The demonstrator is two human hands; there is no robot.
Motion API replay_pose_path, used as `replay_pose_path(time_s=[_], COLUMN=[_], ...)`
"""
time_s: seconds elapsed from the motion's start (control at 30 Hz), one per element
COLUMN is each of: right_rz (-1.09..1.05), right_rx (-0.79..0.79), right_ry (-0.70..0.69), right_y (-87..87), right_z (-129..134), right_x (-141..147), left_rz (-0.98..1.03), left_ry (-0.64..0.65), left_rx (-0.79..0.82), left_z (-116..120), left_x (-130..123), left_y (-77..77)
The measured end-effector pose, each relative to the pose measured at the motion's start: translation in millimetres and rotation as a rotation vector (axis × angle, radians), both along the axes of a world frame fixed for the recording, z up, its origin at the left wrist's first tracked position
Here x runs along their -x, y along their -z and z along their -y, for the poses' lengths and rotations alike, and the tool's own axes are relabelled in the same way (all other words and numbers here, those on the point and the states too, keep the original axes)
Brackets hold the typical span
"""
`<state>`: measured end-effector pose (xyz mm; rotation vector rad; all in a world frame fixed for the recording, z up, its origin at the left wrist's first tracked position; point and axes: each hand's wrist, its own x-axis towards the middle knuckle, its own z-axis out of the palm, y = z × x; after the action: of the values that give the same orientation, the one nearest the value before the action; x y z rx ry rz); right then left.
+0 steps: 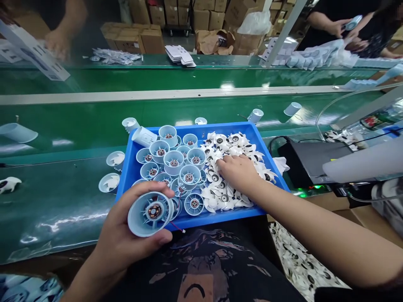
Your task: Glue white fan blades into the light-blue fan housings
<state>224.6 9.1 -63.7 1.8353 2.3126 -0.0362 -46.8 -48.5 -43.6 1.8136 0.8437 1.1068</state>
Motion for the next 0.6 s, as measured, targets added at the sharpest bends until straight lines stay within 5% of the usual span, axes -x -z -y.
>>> replay_pose_path(time_s=[0.17,0.27,0.47,0.6], right_rz=[-0.333,-0.678,-1.237,-1.064], right_rx=[-0.033,0.089,0.408,0.140], right_ry=[0.157,0.179,0.036,-0.244], right_y=[-5.6,-22.5,-54.7,-70.4], right_z=[-3,3,35,54], right_x=[-2,-6,11,32], left_rz=[-0.065,-0.168,-0.336,-0.350], left_ry=[-0.012,0.000,0.011,-0.009], left_rx=[0.043,0.083,-0.056,-0.178], left_z=[1,0,-5,-6], left_x=[-1,-4,-24,-34], left_y=[0.0,-0.4,-7.5,-8.0])
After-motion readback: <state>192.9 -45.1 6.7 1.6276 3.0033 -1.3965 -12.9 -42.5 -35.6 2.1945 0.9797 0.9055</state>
